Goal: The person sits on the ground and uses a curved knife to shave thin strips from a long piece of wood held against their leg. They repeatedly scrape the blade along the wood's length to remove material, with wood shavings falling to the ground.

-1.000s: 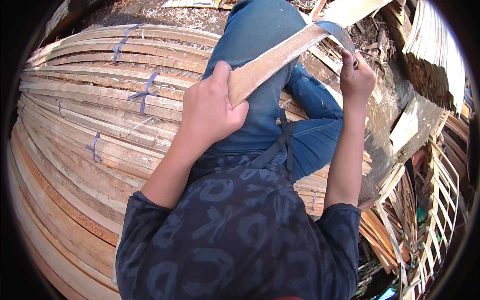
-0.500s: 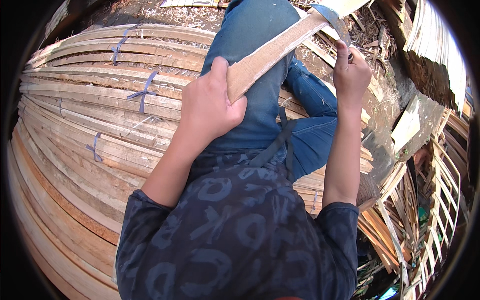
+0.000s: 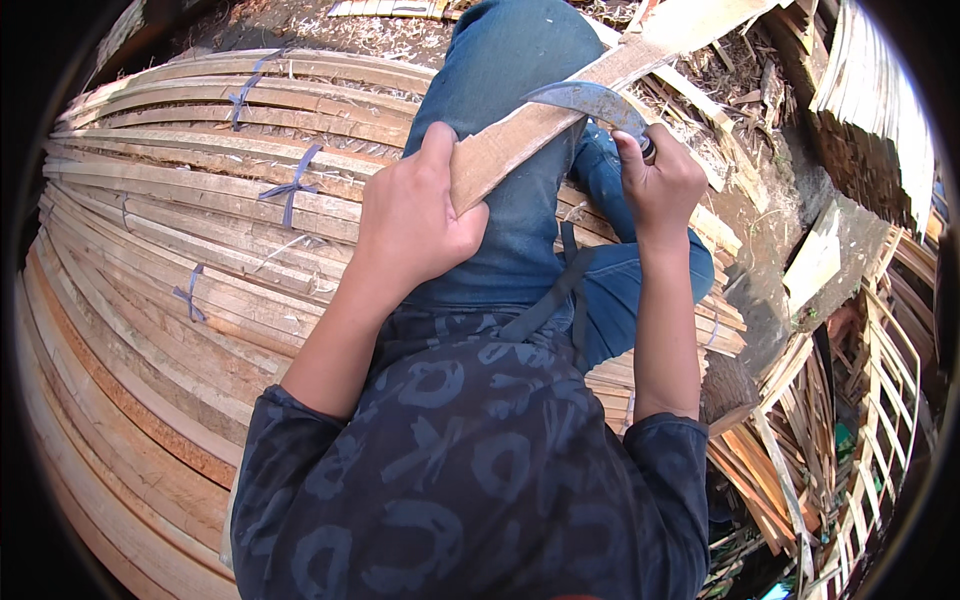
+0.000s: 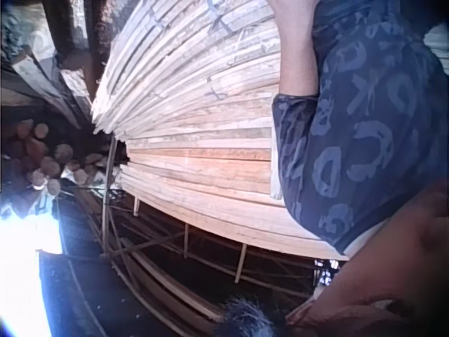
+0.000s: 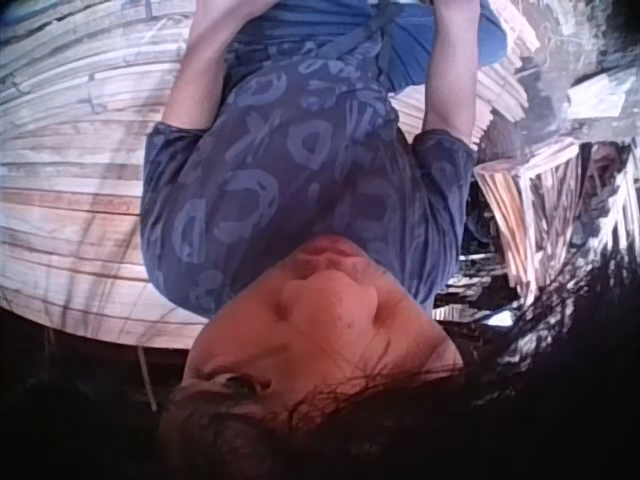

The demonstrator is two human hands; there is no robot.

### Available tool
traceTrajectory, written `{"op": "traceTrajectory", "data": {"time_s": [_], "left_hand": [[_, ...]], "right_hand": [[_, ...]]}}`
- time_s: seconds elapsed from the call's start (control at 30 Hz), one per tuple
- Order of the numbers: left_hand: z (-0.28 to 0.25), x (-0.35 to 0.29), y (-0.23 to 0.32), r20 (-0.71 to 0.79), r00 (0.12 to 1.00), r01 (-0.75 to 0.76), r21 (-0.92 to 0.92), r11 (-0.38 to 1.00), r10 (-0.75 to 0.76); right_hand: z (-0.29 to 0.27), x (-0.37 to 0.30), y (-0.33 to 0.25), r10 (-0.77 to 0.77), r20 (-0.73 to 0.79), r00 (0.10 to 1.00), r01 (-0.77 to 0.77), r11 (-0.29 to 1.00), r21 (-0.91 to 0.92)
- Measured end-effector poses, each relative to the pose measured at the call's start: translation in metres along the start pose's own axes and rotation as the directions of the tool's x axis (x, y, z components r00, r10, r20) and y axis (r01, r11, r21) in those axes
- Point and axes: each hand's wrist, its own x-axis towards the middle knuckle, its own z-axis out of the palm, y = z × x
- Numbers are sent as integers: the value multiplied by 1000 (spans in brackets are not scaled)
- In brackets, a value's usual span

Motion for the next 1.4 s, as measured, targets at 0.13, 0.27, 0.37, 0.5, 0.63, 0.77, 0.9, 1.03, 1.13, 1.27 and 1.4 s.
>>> {"op": "traceTrajectory", "data": {"time_s": [0.13,0.27,0.37,0.5,0.63,0.77,0.9,1.03,1.13,1.27,1.4], "left_hand": [[4,3,-3,-54,997,-54,17,998,55],[2,3,-3,-55,996,-64,12,998,65],[1,3,-6,-59,996,-63,23,998,65],[-4,5,-7,-24,998,-61,-41,997,60],[-6,6,-8,-3,999,-46,-22,999,46],[-4,7,-10,-27,997,-77,-9,997,76],[-4,9,-10,-28,996,-90,-9,996,90],[-4,9,-11,-44,995,-89,-9,996,89],[-4,10,-10,-34,995,-94,-10,996,94],[-3,12,-7,-8,997,-76,-23,997,76],[-4,13,-8,2,996,-90,-37,995,90]], "right_hand": [[-8,33,36,174,-64,983,-185,948,-260],[-8,41,36,198,-30,980,-200,969,-143],[-17,31,28,363,366,857,-469,843,261],[-42,32,43,-31,816,577,-800,180,573],[-37,29,46,6,851,525,-850,57,524],[-22,24,38,259,603,754,-646,459,610],[-24,29,35,408,198,891,-447,721,529],[-37,21,39,428,486,762,-635,346,691],[-42,7,27,195,711,675,-737,178,652],[-32,2,19,31,865,501,-844,241,480],[-29,12,29,-52,878,476,-852,221,475]]}}
